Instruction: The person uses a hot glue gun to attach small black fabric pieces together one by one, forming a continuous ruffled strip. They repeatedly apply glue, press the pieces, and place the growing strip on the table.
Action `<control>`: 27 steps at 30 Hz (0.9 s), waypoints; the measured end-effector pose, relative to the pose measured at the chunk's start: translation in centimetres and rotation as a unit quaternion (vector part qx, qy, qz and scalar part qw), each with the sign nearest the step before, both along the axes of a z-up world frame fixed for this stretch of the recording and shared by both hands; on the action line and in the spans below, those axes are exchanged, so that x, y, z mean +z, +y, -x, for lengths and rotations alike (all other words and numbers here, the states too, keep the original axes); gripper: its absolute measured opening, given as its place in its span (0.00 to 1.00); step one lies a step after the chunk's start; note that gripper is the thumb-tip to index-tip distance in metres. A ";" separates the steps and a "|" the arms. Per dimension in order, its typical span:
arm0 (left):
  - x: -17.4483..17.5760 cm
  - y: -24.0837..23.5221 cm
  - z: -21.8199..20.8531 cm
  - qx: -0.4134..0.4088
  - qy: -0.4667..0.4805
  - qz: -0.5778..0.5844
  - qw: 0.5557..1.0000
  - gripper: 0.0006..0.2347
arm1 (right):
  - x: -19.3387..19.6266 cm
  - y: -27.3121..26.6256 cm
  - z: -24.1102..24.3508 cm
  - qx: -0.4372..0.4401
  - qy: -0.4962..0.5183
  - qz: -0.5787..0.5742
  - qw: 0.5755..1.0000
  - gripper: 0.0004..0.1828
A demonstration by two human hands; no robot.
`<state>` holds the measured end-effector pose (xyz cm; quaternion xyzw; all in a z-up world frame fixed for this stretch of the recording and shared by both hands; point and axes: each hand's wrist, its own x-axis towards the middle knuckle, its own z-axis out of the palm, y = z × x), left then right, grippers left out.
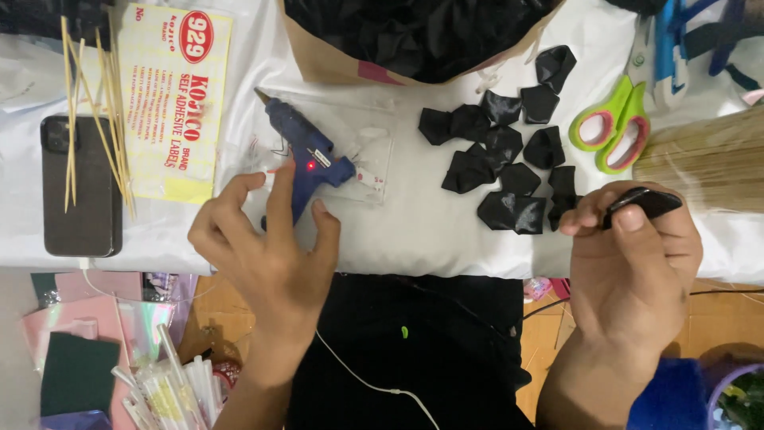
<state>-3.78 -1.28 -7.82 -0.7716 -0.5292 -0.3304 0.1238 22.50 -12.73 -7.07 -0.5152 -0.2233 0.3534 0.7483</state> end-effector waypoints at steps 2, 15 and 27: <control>0.2 -0.6 -2.2 -0.076 -0.021 -0.014 0.997 0.08 | -0.3 -0.4 0.1 -0.005 -0.024 -0.001 1.000 0.05; 1.9 -0.2 -7.8 -0.213 -0.424 0.443 0.761 0.06 | -0.2 0.2 1.2 0.077 -0.136 0.116 0.981 0.04; 3.2 -0.8 -6.5 -0.284 -0.473 0.530 0.644 0.10 | 1.2 1.6 3.4 0.152 -0.163 0.153 0.963 0.01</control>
